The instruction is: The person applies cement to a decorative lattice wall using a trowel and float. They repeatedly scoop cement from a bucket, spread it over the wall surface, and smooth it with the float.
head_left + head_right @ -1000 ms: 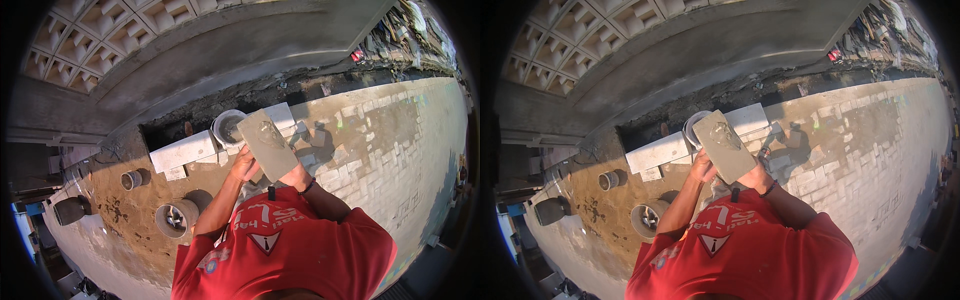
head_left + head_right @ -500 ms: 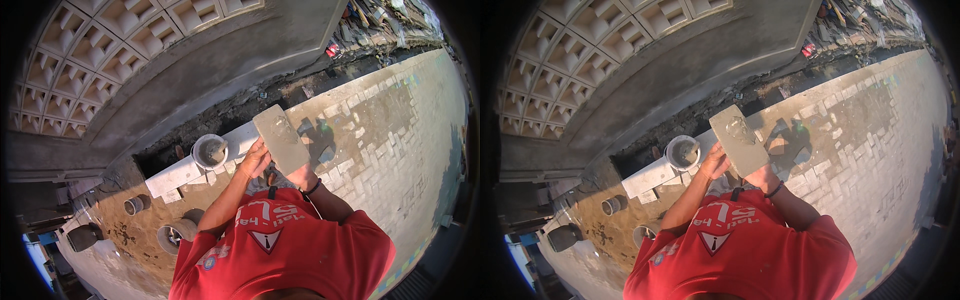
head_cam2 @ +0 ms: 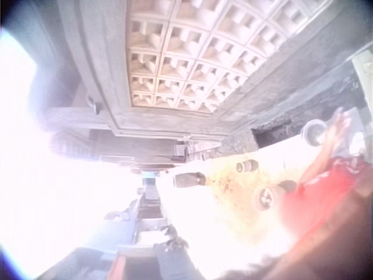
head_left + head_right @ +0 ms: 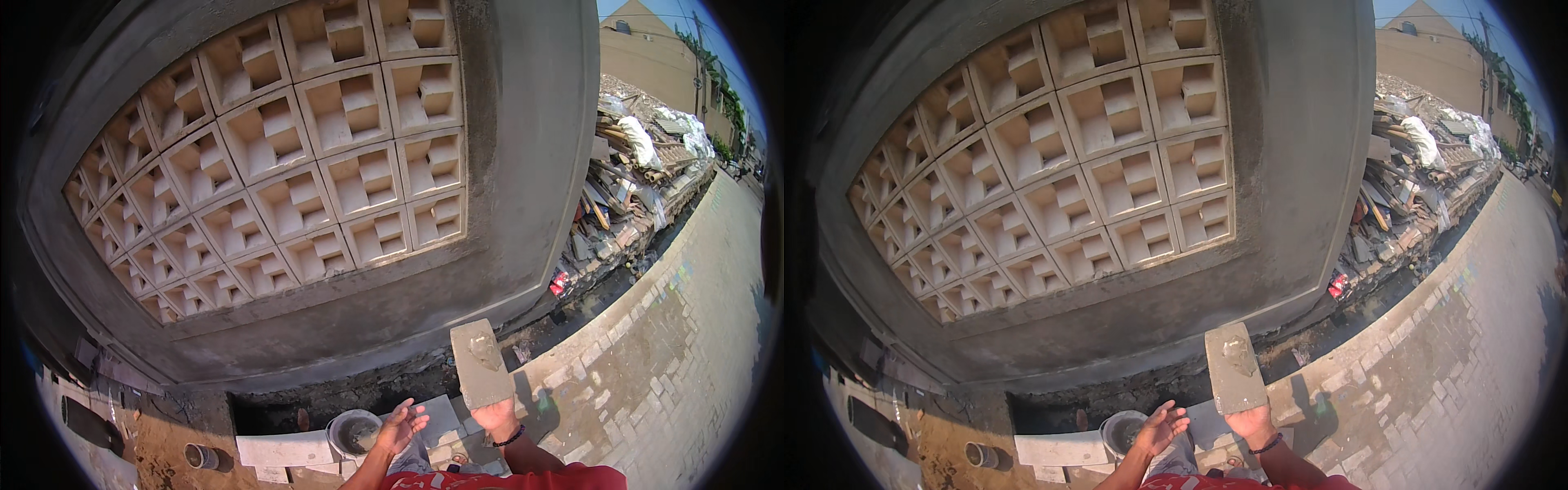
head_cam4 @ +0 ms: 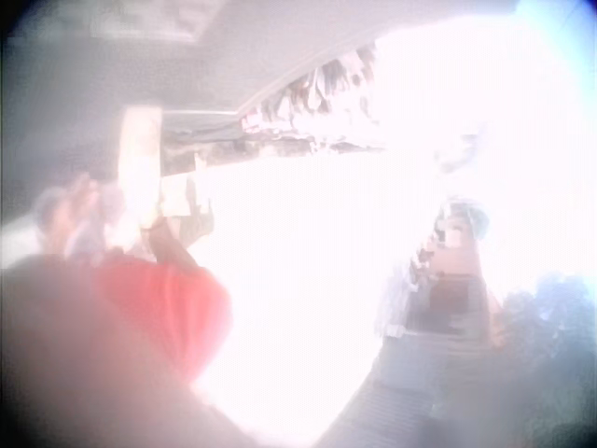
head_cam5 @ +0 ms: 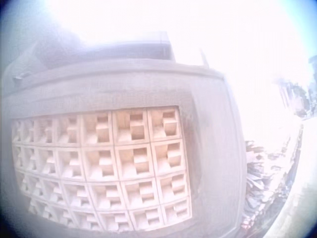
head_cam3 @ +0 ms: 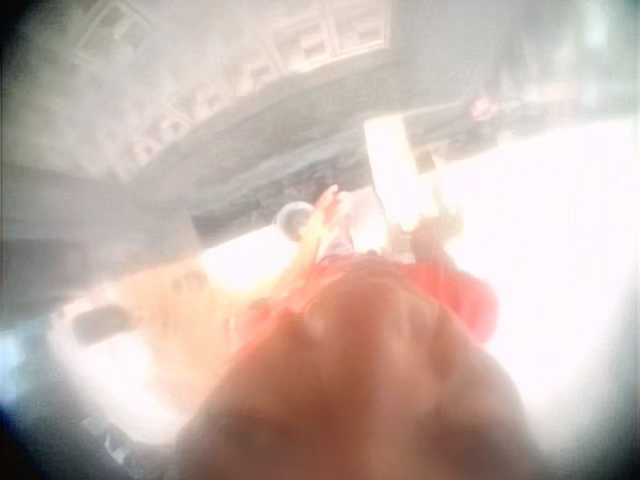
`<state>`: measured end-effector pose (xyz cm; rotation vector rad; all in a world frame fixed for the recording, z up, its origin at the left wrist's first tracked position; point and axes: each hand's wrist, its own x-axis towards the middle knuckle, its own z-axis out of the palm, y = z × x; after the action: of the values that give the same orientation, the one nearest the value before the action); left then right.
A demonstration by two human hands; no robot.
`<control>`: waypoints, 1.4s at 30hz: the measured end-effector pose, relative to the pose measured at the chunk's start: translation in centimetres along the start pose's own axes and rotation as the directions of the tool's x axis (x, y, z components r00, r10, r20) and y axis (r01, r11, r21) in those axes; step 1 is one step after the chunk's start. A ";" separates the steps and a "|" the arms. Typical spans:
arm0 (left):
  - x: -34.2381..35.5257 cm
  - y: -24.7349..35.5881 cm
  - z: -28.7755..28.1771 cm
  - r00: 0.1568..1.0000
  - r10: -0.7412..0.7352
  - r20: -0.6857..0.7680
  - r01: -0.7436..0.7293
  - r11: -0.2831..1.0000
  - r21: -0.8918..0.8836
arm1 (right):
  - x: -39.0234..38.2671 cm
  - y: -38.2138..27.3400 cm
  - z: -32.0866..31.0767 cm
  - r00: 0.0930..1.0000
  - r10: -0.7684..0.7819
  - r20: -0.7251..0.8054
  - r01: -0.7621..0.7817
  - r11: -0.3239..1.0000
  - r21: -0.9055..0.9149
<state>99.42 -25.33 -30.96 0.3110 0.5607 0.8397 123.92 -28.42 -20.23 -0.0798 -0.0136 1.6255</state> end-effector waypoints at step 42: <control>10.9 33.5 12.0 0.938 0.347 0.016 -0.346 0.932 0.110 | 45.4 -11.8 65.3 -0.204 -0.226 0.953 0.281 -0.946 -0.164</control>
<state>91.74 3.88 -9.17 0.5212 0.5656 1.1526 129.31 20.15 43.61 -0.9151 -1.1041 -0.9462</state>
